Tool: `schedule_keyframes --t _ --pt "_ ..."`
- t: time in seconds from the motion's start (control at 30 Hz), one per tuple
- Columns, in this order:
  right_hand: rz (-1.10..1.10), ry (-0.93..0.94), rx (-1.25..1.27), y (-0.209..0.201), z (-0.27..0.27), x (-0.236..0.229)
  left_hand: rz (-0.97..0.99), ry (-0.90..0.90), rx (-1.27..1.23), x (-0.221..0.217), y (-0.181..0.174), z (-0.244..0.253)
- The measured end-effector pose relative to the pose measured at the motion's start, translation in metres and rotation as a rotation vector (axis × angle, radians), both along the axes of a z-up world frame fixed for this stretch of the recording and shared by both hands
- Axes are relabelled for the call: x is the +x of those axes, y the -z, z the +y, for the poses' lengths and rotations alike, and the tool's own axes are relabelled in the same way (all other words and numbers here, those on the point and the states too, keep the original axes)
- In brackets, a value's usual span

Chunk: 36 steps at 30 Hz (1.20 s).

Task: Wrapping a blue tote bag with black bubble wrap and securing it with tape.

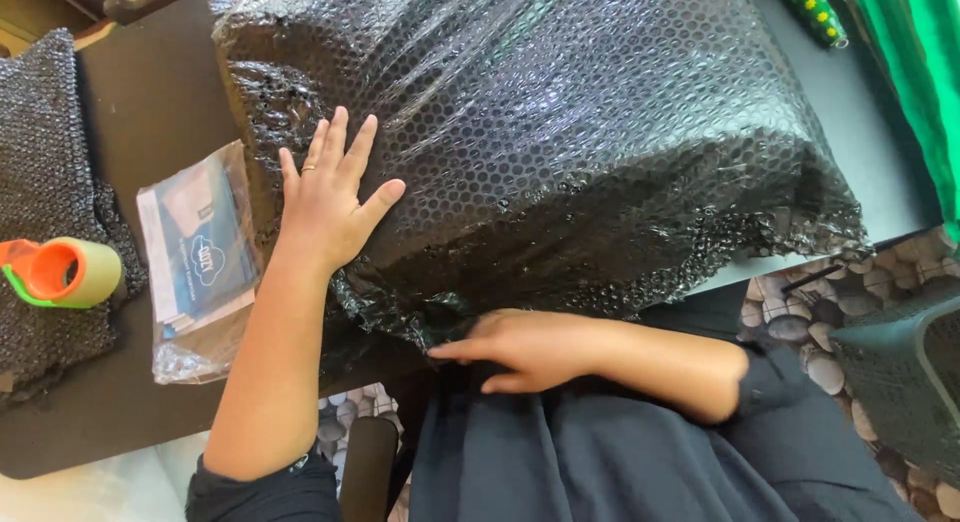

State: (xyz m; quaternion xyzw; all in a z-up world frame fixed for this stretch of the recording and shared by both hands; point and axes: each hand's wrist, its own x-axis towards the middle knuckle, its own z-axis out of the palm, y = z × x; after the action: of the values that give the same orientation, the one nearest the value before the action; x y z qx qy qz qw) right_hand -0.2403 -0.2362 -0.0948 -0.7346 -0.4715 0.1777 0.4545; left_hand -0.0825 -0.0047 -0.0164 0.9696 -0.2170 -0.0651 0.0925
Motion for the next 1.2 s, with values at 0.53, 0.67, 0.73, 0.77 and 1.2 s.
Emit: schedule_keyframes --t 0.53,0.67,0.73,0.77,1.2 --pt "-0.773 1.07 -0.301 -0.002 -0.114 -0.001 0.209 -0.297 0.189 -0.005 -0.028 -0.023" --pt "-0.821 1.062 -0.335 -0.013 -0.108 0.013 0.257 -0.323 0.196 -0.002 -0.035 -0.023" --pt "-0.852 1.096 -0.416 -0.012 -0.112 0.021 0.301 -0.31 0.219 0.0 -0.037 -0.024" --pt "-0.862 1.091 -0.409 -0.01 -0.115 0.027 0.293 -0.318 0.214 -0.001 -0.04 -0.024" --pt "-0.437 0.994 -0.762 -0.022 -0.173 0.209 0.419 -0.276 0.299 -0.027 -0.065 -0.054"
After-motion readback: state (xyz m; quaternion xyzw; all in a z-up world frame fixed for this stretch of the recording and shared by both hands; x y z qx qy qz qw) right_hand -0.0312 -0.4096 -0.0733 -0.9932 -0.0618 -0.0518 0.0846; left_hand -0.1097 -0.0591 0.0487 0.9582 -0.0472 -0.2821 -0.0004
